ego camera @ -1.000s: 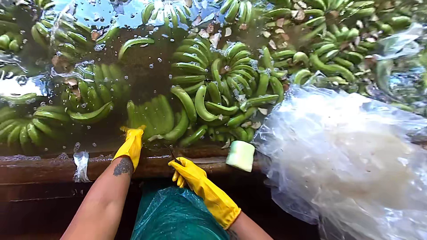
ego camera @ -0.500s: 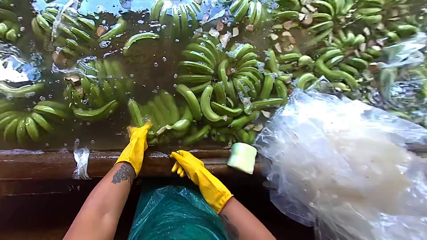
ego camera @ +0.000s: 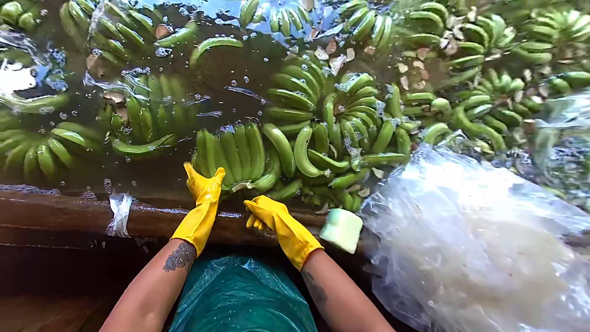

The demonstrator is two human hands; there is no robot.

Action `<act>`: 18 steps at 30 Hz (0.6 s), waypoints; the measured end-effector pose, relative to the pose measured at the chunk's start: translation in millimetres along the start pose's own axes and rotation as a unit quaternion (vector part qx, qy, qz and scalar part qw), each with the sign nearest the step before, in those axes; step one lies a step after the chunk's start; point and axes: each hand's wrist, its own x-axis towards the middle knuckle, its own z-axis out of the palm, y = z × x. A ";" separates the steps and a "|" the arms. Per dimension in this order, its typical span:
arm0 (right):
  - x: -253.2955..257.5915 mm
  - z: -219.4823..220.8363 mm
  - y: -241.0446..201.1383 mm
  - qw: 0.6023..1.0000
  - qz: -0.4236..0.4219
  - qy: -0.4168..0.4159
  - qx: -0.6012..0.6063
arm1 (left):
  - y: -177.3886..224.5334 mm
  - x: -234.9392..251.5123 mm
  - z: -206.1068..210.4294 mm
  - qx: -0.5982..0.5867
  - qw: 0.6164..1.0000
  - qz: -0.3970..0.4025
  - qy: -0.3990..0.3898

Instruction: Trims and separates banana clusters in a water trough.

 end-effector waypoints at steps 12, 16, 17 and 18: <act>-62.4 8.0 -10.4 0.997 -0.069 -0.029 -0.028 | -5.1 22.8 1.4 -0.056 0.998 -0.001 -0.034; -80.5 24.0 8.9 0.993 -0.072 -0.089 0.038 | -4.7 21.8 -0.7 -0.140 0.987 -0.036 -0.062; -71.5 31.6 15.8 0.988 -0.072 -0.114 0.077 | -1.5 19.1 1.3 -0.157 0.985 -0.052 -0.057; -62.8 39.0 21.3 0.980 -0.068 -0.138 0.129 | 0.2 15.1 1.6 -0.172 0.981 -0.067 -0.049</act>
